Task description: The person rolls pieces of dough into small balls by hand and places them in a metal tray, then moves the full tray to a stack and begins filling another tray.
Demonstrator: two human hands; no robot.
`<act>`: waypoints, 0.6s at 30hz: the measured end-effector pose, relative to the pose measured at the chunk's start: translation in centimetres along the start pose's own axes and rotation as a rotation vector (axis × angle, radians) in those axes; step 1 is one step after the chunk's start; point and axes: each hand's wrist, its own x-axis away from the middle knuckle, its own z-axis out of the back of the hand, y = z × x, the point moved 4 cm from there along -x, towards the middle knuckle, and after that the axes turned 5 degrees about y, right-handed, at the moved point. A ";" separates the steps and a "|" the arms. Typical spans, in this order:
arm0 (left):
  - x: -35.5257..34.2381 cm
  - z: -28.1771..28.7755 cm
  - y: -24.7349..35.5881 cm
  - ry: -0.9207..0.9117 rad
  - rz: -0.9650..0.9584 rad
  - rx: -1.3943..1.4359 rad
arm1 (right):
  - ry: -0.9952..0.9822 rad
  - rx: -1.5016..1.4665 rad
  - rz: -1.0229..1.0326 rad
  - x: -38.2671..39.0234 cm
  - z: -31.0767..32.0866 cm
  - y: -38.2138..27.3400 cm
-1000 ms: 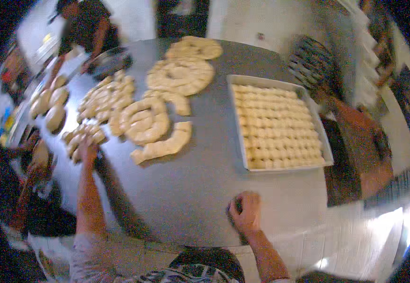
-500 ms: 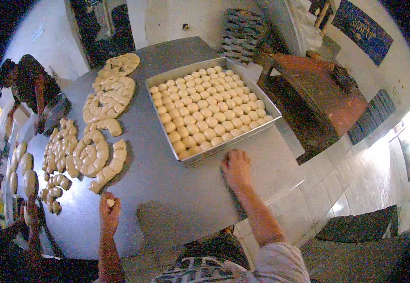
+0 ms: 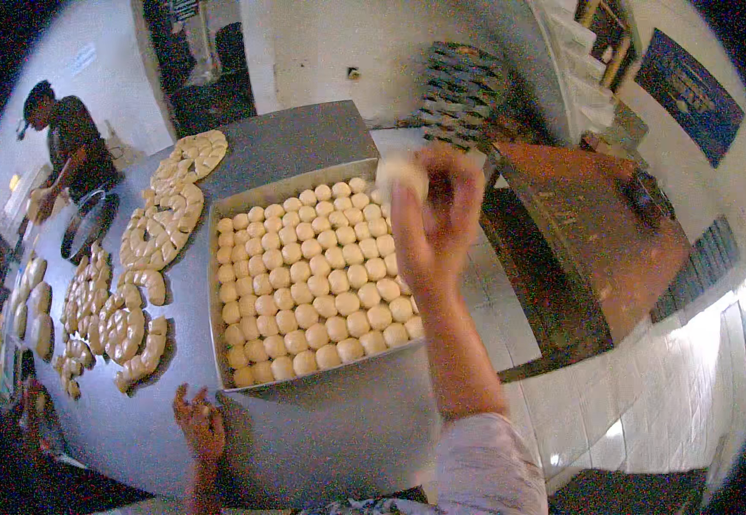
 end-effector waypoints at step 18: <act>-11.5 -11.6 -1.6 -0.603 0.555 1.069 | -0.738 0.429 -0.869 14.9 14.8 21.0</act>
